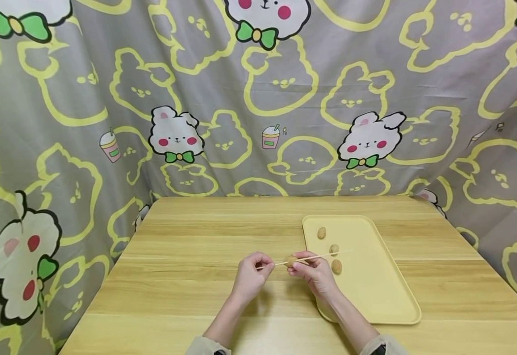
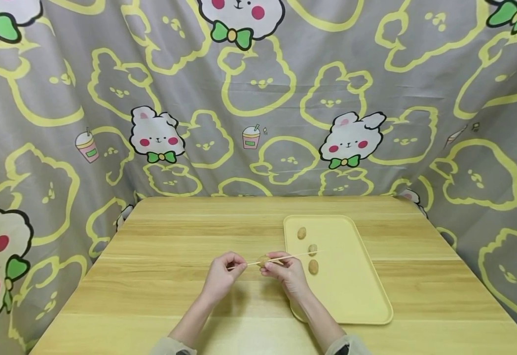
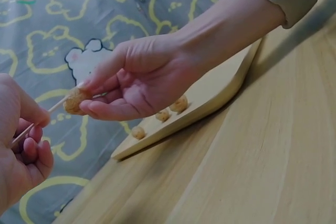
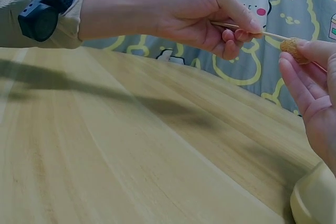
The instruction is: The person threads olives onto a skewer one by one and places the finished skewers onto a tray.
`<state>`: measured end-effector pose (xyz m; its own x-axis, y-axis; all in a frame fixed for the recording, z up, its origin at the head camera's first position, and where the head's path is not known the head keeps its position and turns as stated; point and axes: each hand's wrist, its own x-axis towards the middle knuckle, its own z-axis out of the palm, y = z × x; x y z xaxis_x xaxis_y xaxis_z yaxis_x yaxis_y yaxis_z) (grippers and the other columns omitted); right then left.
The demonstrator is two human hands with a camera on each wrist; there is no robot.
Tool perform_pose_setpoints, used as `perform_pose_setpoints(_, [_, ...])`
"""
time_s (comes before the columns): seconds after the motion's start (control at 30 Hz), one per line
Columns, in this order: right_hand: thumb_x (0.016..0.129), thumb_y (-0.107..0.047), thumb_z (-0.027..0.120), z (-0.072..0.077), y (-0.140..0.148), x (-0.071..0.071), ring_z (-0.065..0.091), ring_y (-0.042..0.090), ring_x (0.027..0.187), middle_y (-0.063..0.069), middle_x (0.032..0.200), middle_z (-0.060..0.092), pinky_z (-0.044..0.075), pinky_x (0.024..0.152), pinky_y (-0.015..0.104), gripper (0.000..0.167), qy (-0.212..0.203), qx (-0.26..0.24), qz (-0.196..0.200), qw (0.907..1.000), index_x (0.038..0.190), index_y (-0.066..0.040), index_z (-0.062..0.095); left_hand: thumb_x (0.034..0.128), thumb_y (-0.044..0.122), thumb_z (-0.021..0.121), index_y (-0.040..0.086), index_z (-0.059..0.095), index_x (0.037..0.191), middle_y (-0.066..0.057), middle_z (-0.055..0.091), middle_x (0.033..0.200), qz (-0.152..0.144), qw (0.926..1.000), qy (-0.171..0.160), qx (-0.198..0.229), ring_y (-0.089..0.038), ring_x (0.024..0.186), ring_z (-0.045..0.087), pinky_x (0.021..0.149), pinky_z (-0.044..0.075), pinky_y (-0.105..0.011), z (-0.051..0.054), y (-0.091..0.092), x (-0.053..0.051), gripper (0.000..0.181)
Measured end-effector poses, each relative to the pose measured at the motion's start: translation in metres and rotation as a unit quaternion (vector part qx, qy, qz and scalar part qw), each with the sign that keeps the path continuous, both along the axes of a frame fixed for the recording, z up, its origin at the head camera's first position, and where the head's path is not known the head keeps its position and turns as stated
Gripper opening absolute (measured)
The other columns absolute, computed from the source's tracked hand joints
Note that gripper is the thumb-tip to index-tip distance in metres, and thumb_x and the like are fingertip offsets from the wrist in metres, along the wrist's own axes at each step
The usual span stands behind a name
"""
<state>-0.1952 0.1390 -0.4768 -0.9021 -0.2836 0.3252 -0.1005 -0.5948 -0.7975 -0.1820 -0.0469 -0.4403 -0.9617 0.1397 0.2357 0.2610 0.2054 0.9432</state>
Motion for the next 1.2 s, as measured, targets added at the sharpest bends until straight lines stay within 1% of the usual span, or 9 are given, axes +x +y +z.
perform_pose_setpoints(0.2, [0.086,0.016,0.047,0.001,-0.001,0.0,0.067,0.017,0.074,0.008,0.085,0.068,0.052,0.071,0.026,0.031,-0.017,0.009,-0.015,0.9997,0.097,-0.006,0.066,0.0793,-0.001,0.064,-0.004,0.062,0.077,-0.001,0.054,0.071,0.003,1.0,0.002,0.008,-0.01,0.066,0.051,0.063,0.046,-0.021,0.001,0.001,0.0,0.004])
perform_pose_setpoints(0.4, [0.086,0.015,0.048,0.004,-0.002,0.0,0.067,0.017,0.075,0.008,0.086,0.068,0.052,0.072,0.026,0.03,-0.016,0.01,-0.009,0.9998,0.097,-0.006,0.065,0.0793,-0.002,0.064,-0.004,0.062,0.077,-0.002,0.055,0.071,0.011,0.9999,0.003,0.006,-0.008,0.066,0.049,0.063,0.046,-0.02,0.003,0.003,-0.001,0.004])
perform_pose_setpoints(0.53, [0.086,0.016,0.048,0.005,-0.002,-0.001,0.067,0.017,0.076,0.008,0.087,0.068,0.052,0.072,0.027,0.03,-0.012,0.008,-0.002,0.9999,0.097,-0.005,0.065,0.0793,-0.006,0.063,-0.006,0.061,0.076,-0.005,0.056,0.071,0.012,0.9999,0.003,-0.003,-0.009,0.066,0.049,0.063,0.045,-0.02,0.016,0.003,0.006,0.003])
perform_pose_setpoints(0.67, [0.085,0.016,0.048,0.005,-0.002,-0.002,0.067,0.017,0.076,0.008,0.088,0.068,0.053,0.072,0.027,0.03,-0.008,0.008,0.001,0.9999,0.097,-0.005,0.065,0.0815,-0.004,0.062,-0.006,0.063,0.076,-0.008,0.059,0.074,0.014,0.9995,0.024,-0.015,-0.011,0.07,0.053,0.066,0.047,-0.022,0.033,0.004,0.017,0.006])
perform_pose_setpoints(0.77, [0.086,0.016,0.048,0.005,-0.002,-0.002,0.067,0.017,0.077,0.008,0.088,0.068,0.052,0.072,0.027,0.03,-0.005,0.01,0.002,0.9999,0.098,-0.005,0.065,0.082,-0.001,0.063,-0.005,0.065,0.077,-0.009,0.062,0.077,0.016,0.9992,0.032,-0.016,-0.012,0.074,0.056,0.069,0.048,-0.023,0.036,0.004,0.02,0.007])
perform_pose_setpoints(0.83, [0.086,0.015,0.049,0.005,-0.002,-0.002,0.067,0.017,0.077,0.007,0.089,0.068,0.052,0.072,0.027,0.029,-0.004,0.013,0.002,0.9999,0.098,-0.006,0.065,0.0813,-0.001,0.064,-0.007,0.065,0.077,-0.009,0.061,0.077,0.015,0.9994,0.028,-0.017,-0.013,0.074,0.056,0.068,0.049,-0.022,0.033,0.004,0.019,0.007])
perform_pose_setpoints(0.97, [0.086,0.013,0.051,0.004,0.0,-0.001,0.066,0.016,0.077,0.006,0.089,0.067,0.052,0.073,0.027,0.027,-0.006,0.027,-0.001,0.9996,0.098,-0.007,0.065,0.081,-0.003,0.065,-0.008,0.065,0.079,-0.008,0.061,0.078,0.01,0.9995,0.012,-0.027,-0.011,0.073,0.055,0.066,0.048,-0.021,0.016,0.003,0.009,0.006])
perform_pose_setpoints(1.07, [0.087,0.012,0.05,0.002,0.002,0.0,0.066,0.016,0.078,0.005,0.089,0.067,0.052,0.073,0.027,0.028,-0.001,0.038,0.001,0.9993,0.099,-0.008,0.064,0.0817,-0.002,0.065,-0.007,0.066,0.08,-0.008,0.061,0.079,-0.001,0.9993,0.018,-0.031,-0.011,0.074,0.055,0.065,0.047,-0.021,0.004,0.002,0.003,0.005])
perform_pose_setpoints(1.2, [0.088,0.012,0.049,0.002,0.003,0.002,0.067,0.016,0.078,0.005,0.088,0.068,0.052,0.073,0.028,0.029,0.0,0.046,0.002,0.999,0.1,-0.01,0.064,0.0816,0.003,0.068,-0.002,0.069,0.081,-0.007,0.063,0.08,-0.007,0.9995,0.023,-0.022,-0.009,0.073,0.055,0.064,0.047,-0.021,0.0,-0.001,0.0,0.005])
